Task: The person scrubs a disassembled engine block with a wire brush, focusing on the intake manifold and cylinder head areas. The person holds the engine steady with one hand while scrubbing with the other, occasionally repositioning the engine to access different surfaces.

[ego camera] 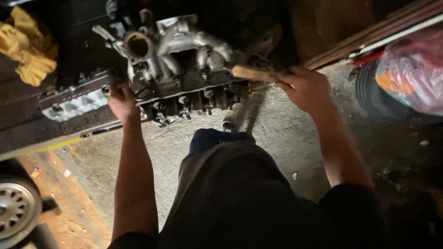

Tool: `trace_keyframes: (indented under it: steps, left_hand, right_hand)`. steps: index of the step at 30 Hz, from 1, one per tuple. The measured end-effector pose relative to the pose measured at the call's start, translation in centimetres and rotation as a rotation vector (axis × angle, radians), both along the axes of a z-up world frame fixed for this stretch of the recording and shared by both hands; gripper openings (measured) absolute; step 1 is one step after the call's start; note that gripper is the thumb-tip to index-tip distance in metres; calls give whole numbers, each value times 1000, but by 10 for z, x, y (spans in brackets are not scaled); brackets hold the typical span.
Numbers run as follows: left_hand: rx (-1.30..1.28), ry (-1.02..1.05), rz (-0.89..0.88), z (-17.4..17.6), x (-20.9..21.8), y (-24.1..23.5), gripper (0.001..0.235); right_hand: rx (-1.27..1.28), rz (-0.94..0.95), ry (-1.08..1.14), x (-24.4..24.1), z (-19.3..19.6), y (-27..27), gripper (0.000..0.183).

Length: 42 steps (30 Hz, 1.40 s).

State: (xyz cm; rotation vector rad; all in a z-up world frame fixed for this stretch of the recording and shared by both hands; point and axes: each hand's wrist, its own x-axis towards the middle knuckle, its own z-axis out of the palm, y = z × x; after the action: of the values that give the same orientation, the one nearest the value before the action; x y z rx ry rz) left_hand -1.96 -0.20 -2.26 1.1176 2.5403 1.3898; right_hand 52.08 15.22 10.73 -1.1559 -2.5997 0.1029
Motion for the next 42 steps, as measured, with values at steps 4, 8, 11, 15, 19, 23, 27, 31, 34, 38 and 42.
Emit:
trace_keyframes:
  steps: [4, 8, 11, 15, 19, 23, 27, 31, 34, 38, 42]
  left_hand:
    - [26, 99, -45, -11, -13, -2, 16]
    - [-18, -50, -9, -15, -19, -5, 17]
    - [98, -144, -84, -12, -16, -8, 15]
    - [159, -164, -150, -1, -8, -10, 14]
    - [16, -134, -35, 9, -1, -6, 19]
    - [62, -87, -95, 12, 0, -10, 21]
    - [32, -44, -43, 7, -3, -6, 21]
    - [-72, -37, 18, 6, -7, -7, 22]
    - [-49, -60, 17, 5, -5, -10, 23]
    - [-59, 12, 3, 7, -6, -6, 25]
    - [-48, -23, 19, 7, -2, -11, 24]
  right_hand:
    - [-36, -77, 170, 4, -8, -2, 36]
    - [-147, 44, 317, -20, -28, -2, 30]
    - [-211, 85, 303, -21, -35, 5, 32]
    - [-339, -52, 71, 7, -30, 21, 30]
    - [-289, -37, 214, 15, -22, 31, 35]
    - [-392, -150, 296, -9, -12, 30, 35]
    - [-387, -131, 386, -22, 12, 24, 35]
    - [-572, -172, -51, -33, 35, 37, 31]
    - [-641, -189, -174, -55, 35, 60, 30]
    - [-290, -83, 0, -69, 22, 84, 24]
    - [-129, -111, 232, -61, 13, 82, 36]
